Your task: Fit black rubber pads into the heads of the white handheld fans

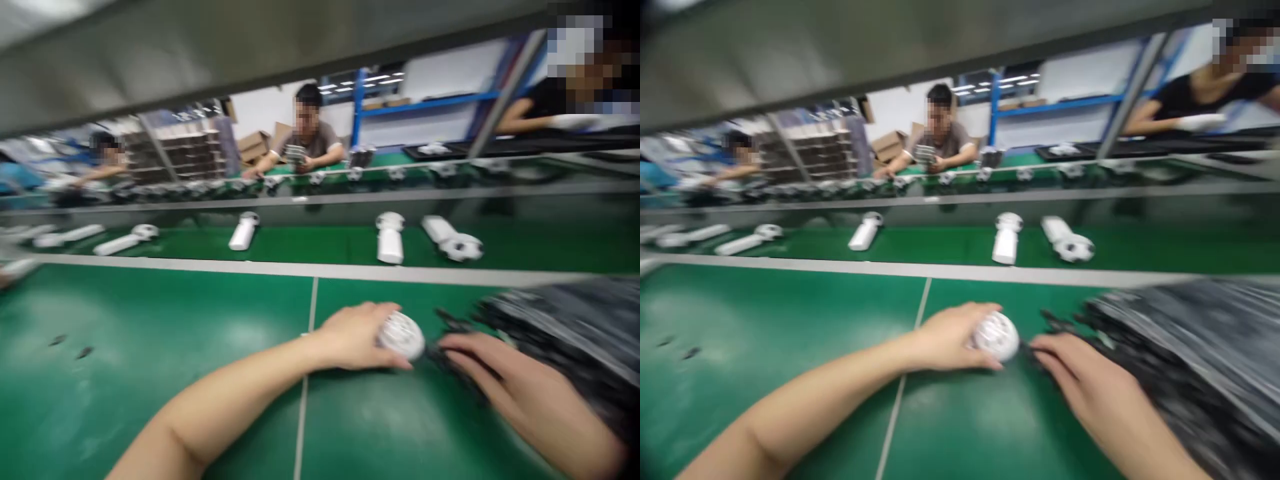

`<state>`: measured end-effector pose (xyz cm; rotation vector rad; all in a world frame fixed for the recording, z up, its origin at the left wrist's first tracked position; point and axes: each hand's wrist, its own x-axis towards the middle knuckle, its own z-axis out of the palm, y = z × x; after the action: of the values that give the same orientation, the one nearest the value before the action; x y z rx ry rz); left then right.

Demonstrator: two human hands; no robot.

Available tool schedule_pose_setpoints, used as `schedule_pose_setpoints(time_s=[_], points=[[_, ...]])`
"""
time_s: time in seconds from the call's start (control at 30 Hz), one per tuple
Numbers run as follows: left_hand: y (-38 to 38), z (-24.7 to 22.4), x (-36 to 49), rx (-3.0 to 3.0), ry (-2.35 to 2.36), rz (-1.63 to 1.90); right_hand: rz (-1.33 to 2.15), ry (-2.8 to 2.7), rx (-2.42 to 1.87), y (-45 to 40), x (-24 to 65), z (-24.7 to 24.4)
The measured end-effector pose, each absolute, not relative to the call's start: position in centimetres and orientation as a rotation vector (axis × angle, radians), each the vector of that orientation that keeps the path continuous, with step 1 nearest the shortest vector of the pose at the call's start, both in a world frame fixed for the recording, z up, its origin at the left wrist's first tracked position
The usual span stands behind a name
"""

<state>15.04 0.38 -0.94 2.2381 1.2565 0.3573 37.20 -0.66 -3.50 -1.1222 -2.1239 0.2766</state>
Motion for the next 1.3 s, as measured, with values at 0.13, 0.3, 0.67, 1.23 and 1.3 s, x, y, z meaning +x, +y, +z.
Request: schedule_pose_setpoints(time_s=[0.13,0.3,0.67,1.23,1.3], points=[[0.5,-1.4,14.8,2.273,1.299,0.386,0.512,-2.12,-1.068,-2.1,37.1,-1.3],[0.5,-1.4,14.8,2.318,1.333,0.319,0.524,-2.139,-0.903,-2.3,35.6,-1.4],[-0.1,-1.5,15.5,2.378,1.344,0.292,0.374,-2.243,-0.991,-2.5,34.0,-3.1],[0.3,-1.2,14.9,2.49,1.19,0.201,0.577,-2.082,-0.944,-2.7,34.1,-3.7],[0.3,-1.2,14.7,2.476,1.174,0.188,0.591,-2.082,-0.948,-2.7,34.1,-3.7]])
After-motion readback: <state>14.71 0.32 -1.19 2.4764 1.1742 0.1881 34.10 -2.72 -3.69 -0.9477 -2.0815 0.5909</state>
